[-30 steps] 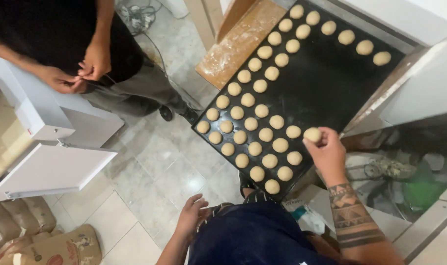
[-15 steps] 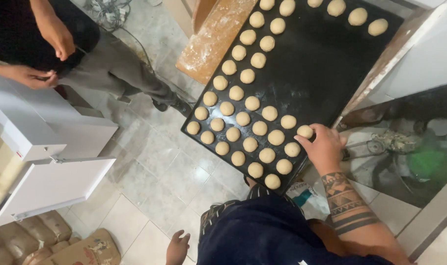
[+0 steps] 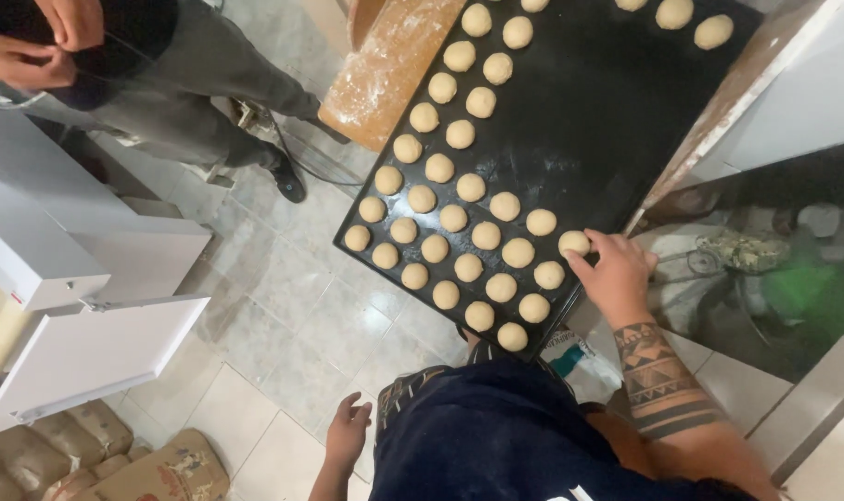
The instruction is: Preparing small dough balls by weighing, cutting, rolling, and placing them on a baking tray
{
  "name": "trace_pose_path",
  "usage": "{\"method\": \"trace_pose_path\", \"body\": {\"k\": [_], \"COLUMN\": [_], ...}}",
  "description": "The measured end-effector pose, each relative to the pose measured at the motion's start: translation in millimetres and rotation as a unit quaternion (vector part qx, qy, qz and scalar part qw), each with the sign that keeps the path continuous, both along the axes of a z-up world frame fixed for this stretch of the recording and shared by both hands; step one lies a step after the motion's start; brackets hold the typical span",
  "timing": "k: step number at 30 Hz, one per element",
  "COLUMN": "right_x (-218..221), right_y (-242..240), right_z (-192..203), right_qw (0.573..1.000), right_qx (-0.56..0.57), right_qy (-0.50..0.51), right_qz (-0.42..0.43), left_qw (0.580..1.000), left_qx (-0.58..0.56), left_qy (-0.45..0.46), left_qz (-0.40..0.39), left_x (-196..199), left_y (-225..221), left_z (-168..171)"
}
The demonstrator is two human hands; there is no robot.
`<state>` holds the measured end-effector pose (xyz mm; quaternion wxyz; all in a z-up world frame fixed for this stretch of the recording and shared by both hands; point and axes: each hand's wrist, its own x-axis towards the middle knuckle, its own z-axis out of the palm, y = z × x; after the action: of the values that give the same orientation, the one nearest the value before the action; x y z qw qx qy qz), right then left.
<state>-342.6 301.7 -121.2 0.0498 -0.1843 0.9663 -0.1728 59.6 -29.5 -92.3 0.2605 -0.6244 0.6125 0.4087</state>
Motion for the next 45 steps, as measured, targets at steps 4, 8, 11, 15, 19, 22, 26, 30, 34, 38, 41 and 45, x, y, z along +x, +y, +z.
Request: {"method": "trace_pose_path", "body": {"k": [4, 8, 11, 15, 19, 22, 26, 30, 34, 38, 41, 45], "right_x": [6, 20, 36, 44, 39, 29, 20, 14, 11, 2, -11, -60], "right_y": [-4, -8, -27, -45, -52, -61, -77, -82, -91, -107, -127, -177], "right_z": [6, 27, 37, 37, 43, 43, 41, 45, 51, 64, 53, 90], "right_qw": [0.999, 0.996, 1.0, 0.997, 0.998, 0.997, 0.991, 0.995, 0.988, 0.993, 0.986, 0.985], "right_qx": [0.04, 0.017, 0.011, 0.025, 0.008, 0.018, 0.055, 0.024, 0.077, 0.009, 0.035, 0.026], "right_qy": [0.01, 0.087, -0.013, -0.064, -0.053, -0.033, -0.036, -0.002, -0.063, -0.004, -0.002, -0.113], "right_qz": [-0.02, -0.03, 0.021, 0.019, 0.02, 0.071, 0.119, 0.099, 0.117, 0.12, 0.164, 0.126], "left_qw": [1.0, 1.0, 0.999, 0.999, 1.0, 1.0, 1.0, 0.999, 0.999, 0.998, 0.999, 0.997], "left_qx": [0.023, 0.019, 0.029, 0.037, 0.02, 0.012, 0.011, 0.002, 0.021, 0.037, 0.022, 0.001], "left_qy": [-0.011, -0.018, -0.027, -0.03, -0.007, 0.008, 0.01, 0.025, 0.01, -0.006, 0.002, 0.016], "left_qz": [0.007, 0.016, 0.01, 0.008, 0.006, 0.011, 0.019, 0.022, 0.048, 0.046, 0.032, 0.077], "left_x": [-11, -5, -15, -16, -12, -6, -3, 10, 19, 9, 23, 23], "left_y": [0, -4, -3, -3, -8, -10, -9, -8, -9, -16, -34, -54], "left_z": [14, 2, 13, 10, -7, -19, -24, -41, -58, -43, -61, -32]}}
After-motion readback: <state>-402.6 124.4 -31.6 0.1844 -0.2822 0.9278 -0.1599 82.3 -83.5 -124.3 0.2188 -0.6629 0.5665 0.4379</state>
